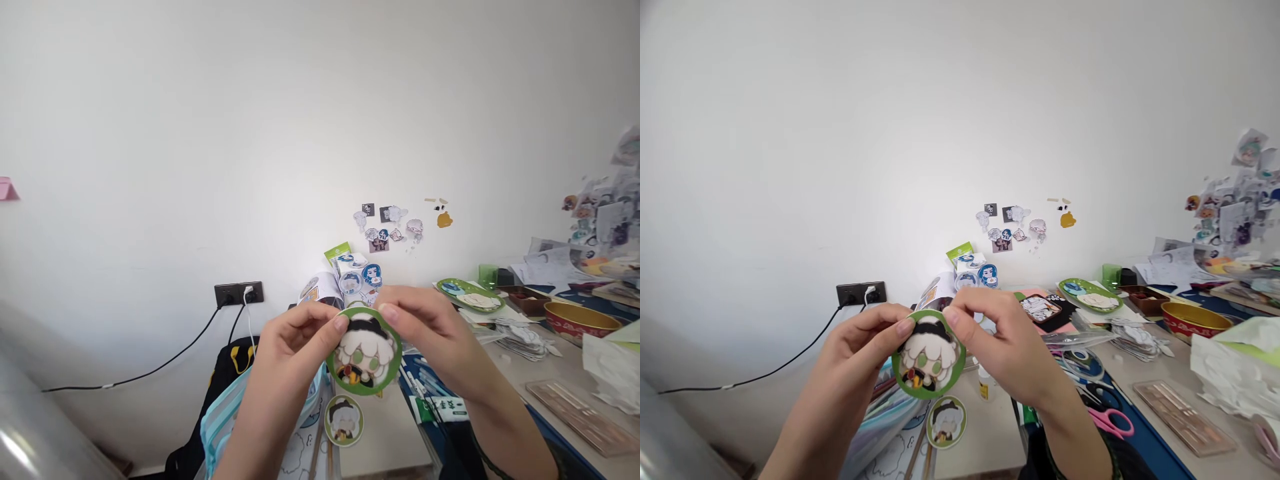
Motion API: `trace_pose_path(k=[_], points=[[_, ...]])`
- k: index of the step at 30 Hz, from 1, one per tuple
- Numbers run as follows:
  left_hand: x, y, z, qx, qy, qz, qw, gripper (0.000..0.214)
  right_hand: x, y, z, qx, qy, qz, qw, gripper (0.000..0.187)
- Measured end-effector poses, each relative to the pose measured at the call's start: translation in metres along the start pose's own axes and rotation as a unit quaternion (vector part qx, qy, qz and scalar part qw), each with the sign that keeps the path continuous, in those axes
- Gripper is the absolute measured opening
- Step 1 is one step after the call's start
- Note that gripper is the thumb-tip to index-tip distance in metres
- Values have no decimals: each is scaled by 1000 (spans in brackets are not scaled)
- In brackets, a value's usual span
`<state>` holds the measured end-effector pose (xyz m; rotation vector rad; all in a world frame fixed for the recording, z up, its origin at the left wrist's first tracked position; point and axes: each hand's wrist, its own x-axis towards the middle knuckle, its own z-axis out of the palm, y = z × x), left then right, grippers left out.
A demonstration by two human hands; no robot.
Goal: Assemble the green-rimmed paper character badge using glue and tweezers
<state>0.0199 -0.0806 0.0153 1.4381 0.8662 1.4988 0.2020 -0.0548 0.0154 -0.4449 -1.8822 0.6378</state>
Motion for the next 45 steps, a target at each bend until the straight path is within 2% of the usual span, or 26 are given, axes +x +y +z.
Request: trace_pose_path(k=[9,20,27,39,45], points=[[-6,6,6,76,-1,33,997,19,3,-5,6,-26,8,-7,1000,17],[-5,5,5,80,16,50,995,17,1,-8,7,-28,53,-2,998,18],[-5,5,4,82,14,37,996,18,1,-10,7,-22,41,6,999,23],[-6,5,9,80,0,34,996,16,-1,-12,8,-59,55,4,997,17],[-7,5,8,99,5,42,994,19,0,-13,7,-38,35,4,999,21]])
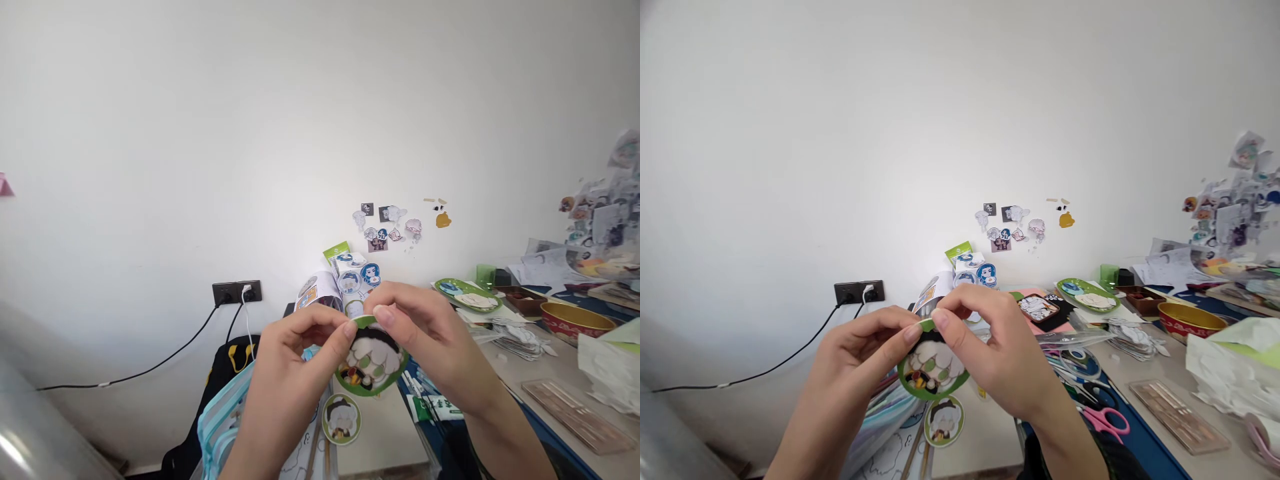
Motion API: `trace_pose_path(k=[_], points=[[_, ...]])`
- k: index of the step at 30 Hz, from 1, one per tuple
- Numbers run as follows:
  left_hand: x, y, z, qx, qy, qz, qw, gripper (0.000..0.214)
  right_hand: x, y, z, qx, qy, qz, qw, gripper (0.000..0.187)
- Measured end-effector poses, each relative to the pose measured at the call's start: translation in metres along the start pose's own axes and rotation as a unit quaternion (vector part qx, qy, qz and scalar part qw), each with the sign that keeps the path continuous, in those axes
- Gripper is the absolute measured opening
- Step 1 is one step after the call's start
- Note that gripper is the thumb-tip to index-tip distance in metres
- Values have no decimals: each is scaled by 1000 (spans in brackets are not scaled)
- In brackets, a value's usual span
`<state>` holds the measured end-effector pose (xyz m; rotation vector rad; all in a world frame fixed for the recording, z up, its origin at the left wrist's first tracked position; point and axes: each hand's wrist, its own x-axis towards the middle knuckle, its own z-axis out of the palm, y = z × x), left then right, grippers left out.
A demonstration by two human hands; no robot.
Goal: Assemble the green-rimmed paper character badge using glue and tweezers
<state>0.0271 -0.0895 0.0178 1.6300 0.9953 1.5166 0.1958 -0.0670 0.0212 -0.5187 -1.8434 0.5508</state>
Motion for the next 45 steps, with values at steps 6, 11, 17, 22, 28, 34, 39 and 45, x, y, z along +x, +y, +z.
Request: trace_pose_path(k=[6,11,17,22,28,34,39,45], points=[[-1,0,0,10,-3,4,1000,20,0,0,1,-21,-11,4,1000,19],[0,-2,-3,0,-8,-5,1000,18,-1,1,8,-21,7,8,1000,18],[7,-3,-3,-57,-9,-15,998,20,1,7,11,42,61,27,997,20],[5,2,2,-64,38,-23,997,12,2,9,12,45,70,10,996,21],[1,6,5,-40,53,-9,998,13,3,8,12,29,60,5,998,16],[3,-1,0,-28,16,8,999,12,2,8,11,36,69,4,997,15],[3,-5,-5,-5,11,66,998,11,0,6,9,54,64,-5,996,15],[-1,-1,-5,78,16,149,986,13,0,4,8,36,46,4,998,13]])
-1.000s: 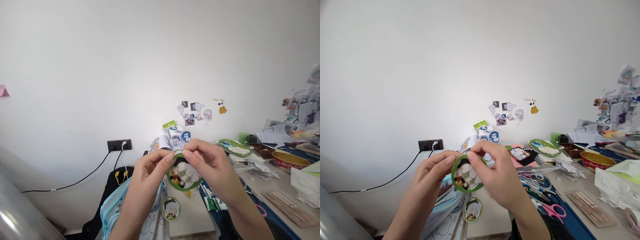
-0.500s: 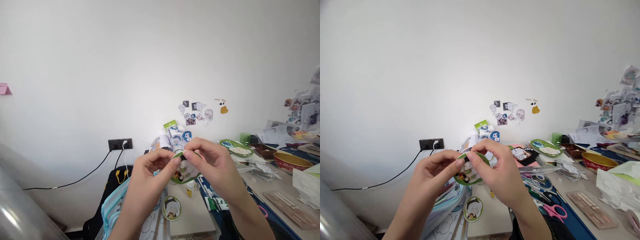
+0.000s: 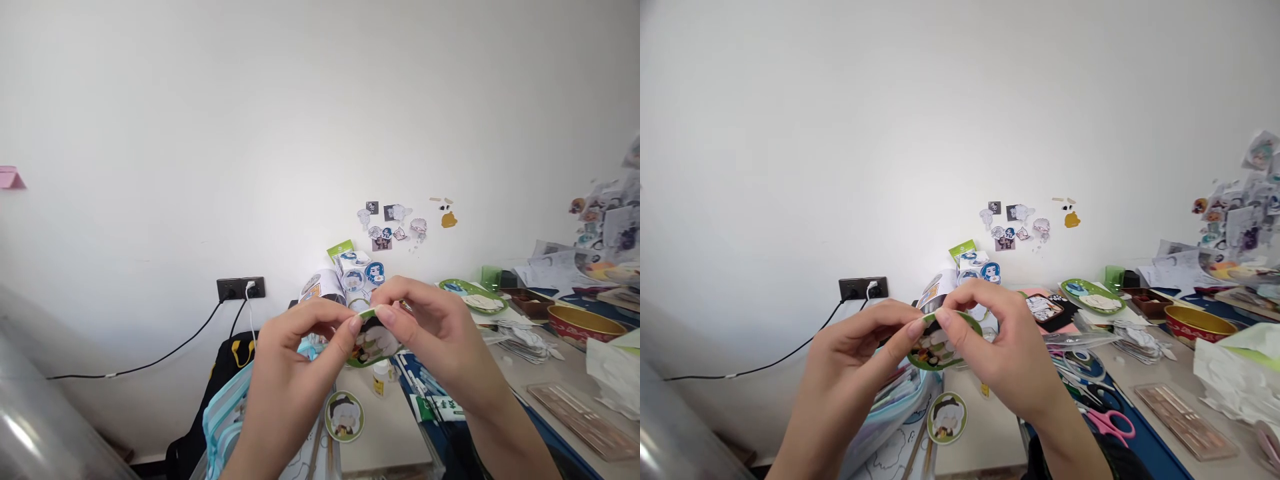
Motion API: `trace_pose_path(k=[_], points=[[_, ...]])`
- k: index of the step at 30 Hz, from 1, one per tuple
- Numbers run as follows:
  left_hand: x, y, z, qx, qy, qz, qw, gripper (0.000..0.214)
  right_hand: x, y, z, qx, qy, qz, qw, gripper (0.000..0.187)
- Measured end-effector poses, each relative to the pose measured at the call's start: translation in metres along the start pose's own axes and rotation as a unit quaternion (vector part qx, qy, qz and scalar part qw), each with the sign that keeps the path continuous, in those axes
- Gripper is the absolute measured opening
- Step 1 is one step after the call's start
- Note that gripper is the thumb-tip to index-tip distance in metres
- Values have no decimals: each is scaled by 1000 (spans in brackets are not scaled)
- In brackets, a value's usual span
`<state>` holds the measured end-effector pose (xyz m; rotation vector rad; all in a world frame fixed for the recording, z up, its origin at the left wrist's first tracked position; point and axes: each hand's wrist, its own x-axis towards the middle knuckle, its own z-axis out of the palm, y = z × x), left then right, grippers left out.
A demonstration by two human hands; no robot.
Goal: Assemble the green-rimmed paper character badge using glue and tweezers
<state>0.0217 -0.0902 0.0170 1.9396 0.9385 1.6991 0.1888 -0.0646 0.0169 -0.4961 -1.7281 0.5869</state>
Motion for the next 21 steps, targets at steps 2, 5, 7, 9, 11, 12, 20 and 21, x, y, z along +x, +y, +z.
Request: trace_pose_path(k=[2,5,7,9,11,12,20,21], points=[[-1,1,1,27,3,19,999,13,0,0,0,0,0,-5,1000,11],[-2,1,1,21,-2,14,1000,11,-2,0,0,4,17,-9,1000,11],[-2,1,0,-7,-9,-11,1000,11,-3,0,1,20,35,-3,999,13],[-1,0,0,-39,-11,-46,998,11,-3,2,2,45,58,3,997,16],[1,-2,0,-78,-11,-84,993,7,-1,4,3,73,72,5,995,18],[2,-3,0,-97,-12,-100,990,6,-1,5,3,85,74,5,994,18],[0,-2,2,-57,22,-91,994,7,2,7,-3,59,19,9,998,16],[-1,-2,3,-42,26,-82,995,7,2,7,-3,49,10,10,999,13]])
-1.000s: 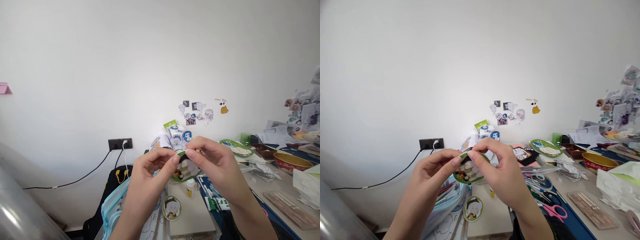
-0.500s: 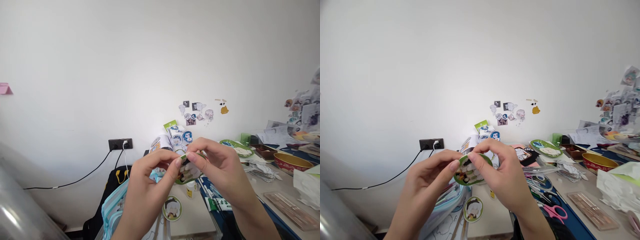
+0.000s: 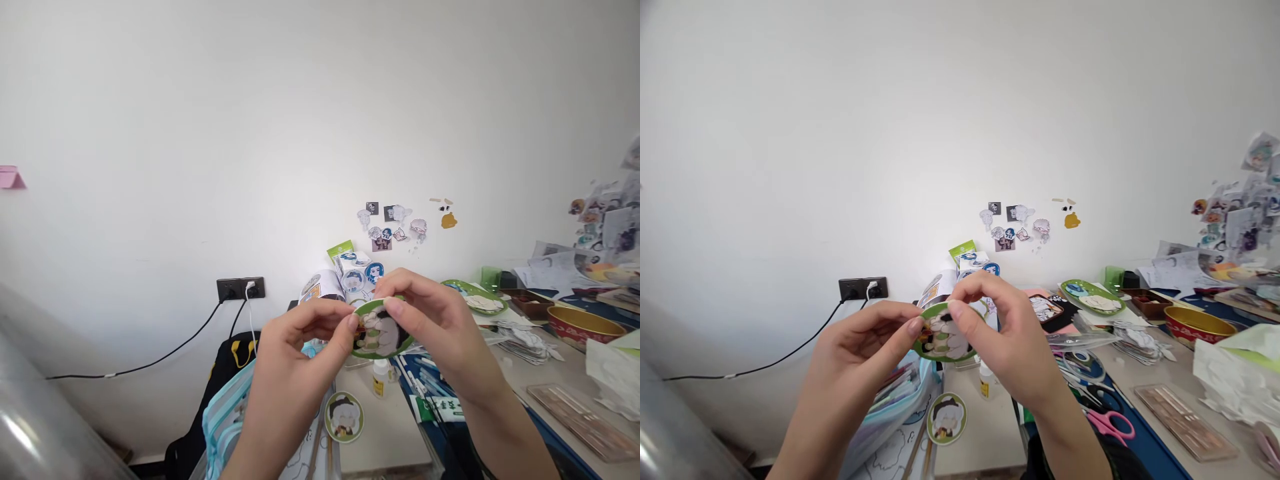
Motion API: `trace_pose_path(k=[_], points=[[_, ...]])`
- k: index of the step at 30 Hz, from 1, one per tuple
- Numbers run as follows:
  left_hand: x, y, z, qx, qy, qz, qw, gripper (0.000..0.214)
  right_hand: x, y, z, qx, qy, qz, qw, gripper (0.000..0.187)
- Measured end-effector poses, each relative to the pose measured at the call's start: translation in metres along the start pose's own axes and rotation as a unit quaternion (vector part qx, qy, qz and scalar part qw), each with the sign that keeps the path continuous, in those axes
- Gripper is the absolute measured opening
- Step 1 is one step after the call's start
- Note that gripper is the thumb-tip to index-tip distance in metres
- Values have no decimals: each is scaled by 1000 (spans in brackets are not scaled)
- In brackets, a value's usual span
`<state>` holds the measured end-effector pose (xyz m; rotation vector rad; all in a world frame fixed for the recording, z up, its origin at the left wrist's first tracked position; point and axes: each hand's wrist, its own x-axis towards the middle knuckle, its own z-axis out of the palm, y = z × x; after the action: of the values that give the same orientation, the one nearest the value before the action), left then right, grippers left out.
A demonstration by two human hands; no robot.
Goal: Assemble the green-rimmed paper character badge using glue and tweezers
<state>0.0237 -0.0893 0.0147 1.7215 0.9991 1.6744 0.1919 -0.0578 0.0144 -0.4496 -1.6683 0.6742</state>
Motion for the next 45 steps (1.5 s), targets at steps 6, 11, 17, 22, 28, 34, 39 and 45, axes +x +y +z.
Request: trace_pose_path(k=[6,11,17,22,28,34,39,45], points=[[-5,3,2,74,6,112,991,14,1,2,-3,29,-2,-37,999,7],[-2,3,-2,68,-34,132,988,19,3,8,-8,107,-1,-93,990,9],[-3,3,-3,103,-34,204,973,21,7,16,-9,158,6,-130,979,7],[-6,-1,1,163,-11,264,951,26,8,20,-10,194,-2,-137,971,7],[-6,-1,-6,318,38,377,869,20,7,17,-35,30,-34,-173,984,12],[-7,0,-16,401,6,437,805,23,2,1,-50,-211,-44,-229,949,25],[-4,0,-18,412,-23,423,807,21,-5,-11,-49,-290,-41,-221,930,21],[-2,1,-20,360,-36,386,848,17,-8,-13,-52,-257,-100,-129,952,15]])
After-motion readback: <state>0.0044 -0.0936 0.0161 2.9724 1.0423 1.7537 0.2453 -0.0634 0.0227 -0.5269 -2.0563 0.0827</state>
